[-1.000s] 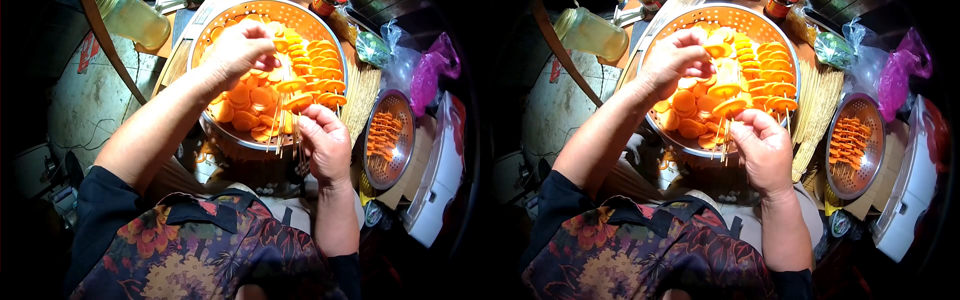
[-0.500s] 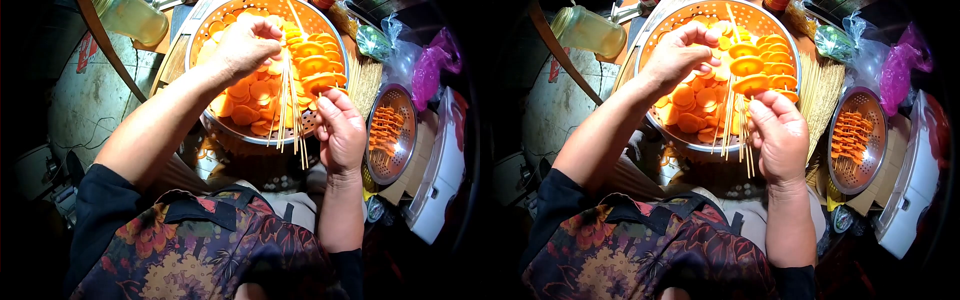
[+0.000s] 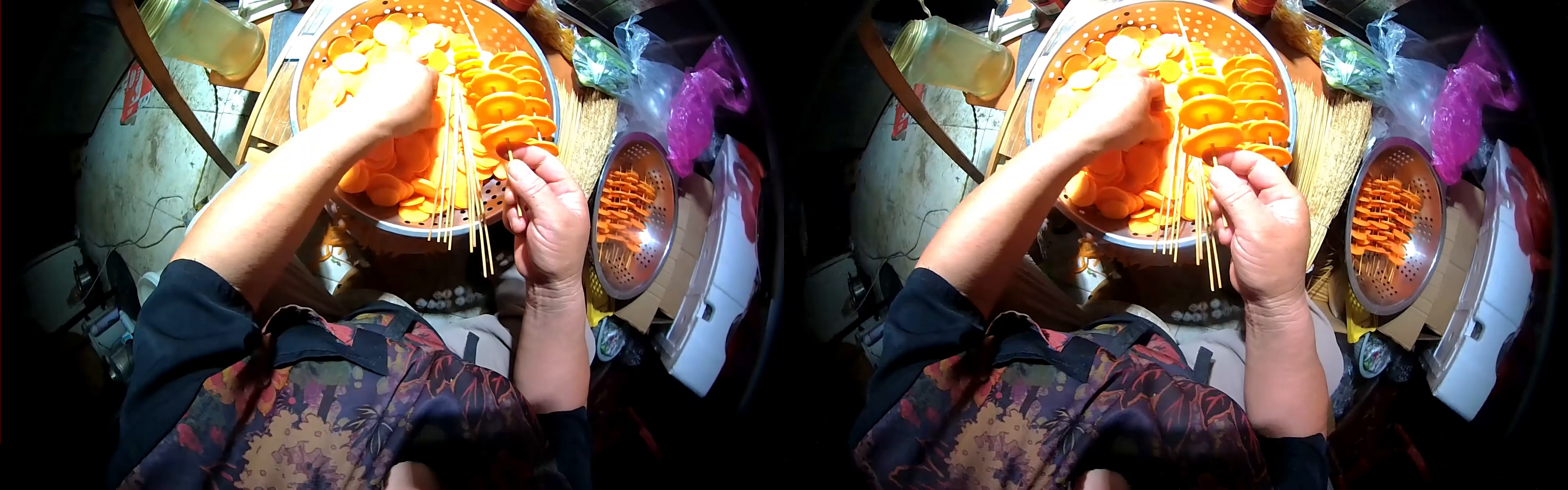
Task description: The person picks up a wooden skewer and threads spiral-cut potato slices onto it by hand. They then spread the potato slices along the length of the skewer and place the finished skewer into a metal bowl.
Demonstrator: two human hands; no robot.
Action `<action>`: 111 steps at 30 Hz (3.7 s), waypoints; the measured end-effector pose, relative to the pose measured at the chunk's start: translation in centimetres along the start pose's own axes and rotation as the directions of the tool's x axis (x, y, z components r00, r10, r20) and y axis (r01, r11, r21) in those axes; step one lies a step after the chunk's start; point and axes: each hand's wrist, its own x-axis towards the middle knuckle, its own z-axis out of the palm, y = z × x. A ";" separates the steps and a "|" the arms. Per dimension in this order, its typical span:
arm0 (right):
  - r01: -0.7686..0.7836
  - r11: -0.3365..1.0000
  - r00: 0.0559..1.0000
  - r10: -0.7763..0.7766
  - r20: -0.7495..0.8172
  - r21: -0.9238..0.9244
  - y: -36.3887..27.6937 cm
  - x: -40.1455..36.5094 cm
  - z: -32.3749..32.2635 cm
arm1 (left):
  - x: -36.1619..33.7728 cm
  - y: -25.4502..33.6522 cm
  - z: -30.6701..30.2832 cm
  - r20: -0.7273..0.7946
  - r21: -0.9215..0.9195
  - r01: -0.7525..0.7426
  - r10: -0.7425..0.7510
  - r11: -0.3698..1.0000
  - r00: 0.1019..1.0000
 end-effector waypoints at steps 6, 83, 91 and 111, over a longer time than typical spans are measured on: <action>-0.011 1.000 0.999 0.010 -0.035 -0.020 0.0 -0.2 0.4 | -0.1 -2.0 -2.3 0.109 -0.336 0.256 -0.233 0.906 0.966; -0.079 0.995 0.996 0.081 0.030 -0.059 0.9 -0.3 0.5 | -2.7 1.2 -3.0 0.594 0.106 -0.205 0.103 0.973 0.798; -0.078 0.995 0.996 0.080 0.026 -0.067 0.7 -0.6 0.6 | -2.3 0.1 -5.5 0.517 -0.180 0.123 -0.013 0.976 0.856; -0.103 0.973 0.983 0.131 0.126 -0.208 0.9 -0.8 1.2 | -1.1 -4.2 -6.1 0.309 -0.950 0.234 -0.496 -0.208 0.812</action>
